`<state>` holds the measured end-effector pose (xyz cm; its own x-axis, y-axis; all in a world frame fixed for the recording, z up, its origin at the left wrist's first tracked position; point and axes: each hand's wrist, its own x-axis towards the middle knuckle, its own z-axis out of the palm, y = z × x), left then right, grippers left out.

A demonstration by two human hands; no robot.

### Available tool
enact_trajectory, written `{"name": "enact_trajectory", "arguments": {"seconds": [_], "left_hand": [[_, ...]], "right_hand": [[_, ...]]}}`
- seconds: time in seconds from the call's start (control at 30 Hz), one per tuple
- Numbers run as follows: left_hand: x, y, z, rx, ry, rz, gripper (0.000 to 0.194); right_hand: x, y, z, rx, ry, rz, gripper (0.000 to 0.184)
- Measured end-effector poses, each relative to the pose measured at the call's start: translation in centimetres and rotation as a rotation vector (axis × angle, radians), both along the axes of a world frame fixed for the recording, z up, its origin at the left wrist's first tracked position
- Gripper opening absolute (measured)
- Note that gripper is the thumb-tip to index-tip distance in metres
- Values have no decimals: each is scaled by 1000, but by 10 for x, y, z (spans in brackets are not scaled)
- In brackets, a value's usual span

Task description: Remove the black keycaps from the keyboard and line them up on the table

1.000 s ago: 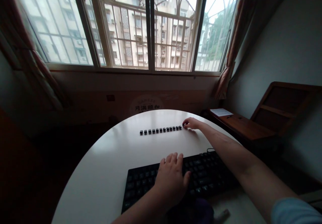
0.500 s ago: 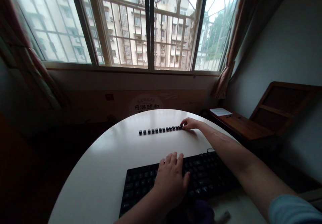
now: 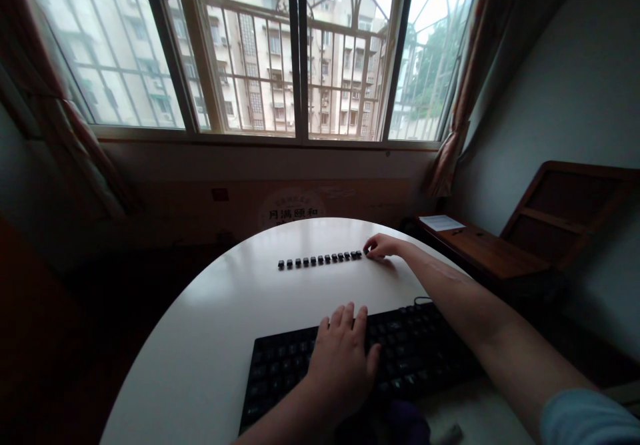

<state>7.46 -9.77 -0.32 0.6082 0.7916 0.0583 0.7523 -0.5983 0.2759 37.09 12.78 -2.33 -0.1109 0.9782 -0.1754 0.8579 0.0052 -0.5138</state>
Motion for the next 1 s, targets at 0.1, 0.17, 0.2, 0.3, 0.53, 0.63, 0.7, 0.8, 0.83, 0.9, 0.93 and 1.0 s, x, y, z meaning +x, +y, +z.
{"name": "enact_trajectory", "arguments": {"seconds": [0.1,0.17,0.2,0.3,0.53,0.63,0.7,0.8,0.83,0.9,0.93,1.0], "left_hand": [[0,0,-2,10,-8,2,62],[0,-1,-2,4,-9,1,62],[0,-1,-2,-1,-7,-1,62],[0,-1,1,-15,1,-2,63],[-1,0,0,-15,-6,-2,63],[-1,0,-2,-11,-6,-5,63],[-1,0,-2,-10,-7,-8,62],[-1,0,-1,-12,-8,-7,62],[-1,0,-1,-12,-9,-5,62],[0,1,-1,-10,-10,-6,62],[-1,1,-1,-9,-10,-7,62],[-1,0,-1,-5,-14,-11,62]], "right_hand": [[3,-1,4,5,-15,12,47],[3,-1,7,43,-29,27,54],[3,-1,9,69,-38,35,56],[-2,-1,12,128,-71,63,56],[-17,3,11,151,-162,105,38],[-18,5,11,152,-187,112,36],[-17,6,11,151,-195,112,36],[-16,5,10,145,-191,106,36],[-16,5,10,143,-186,104,36],[-16,5,9,137,-171,103,38],[-15,4,9,135,-161,103,41],[-12,4,11,132,-138,102,49]]}}
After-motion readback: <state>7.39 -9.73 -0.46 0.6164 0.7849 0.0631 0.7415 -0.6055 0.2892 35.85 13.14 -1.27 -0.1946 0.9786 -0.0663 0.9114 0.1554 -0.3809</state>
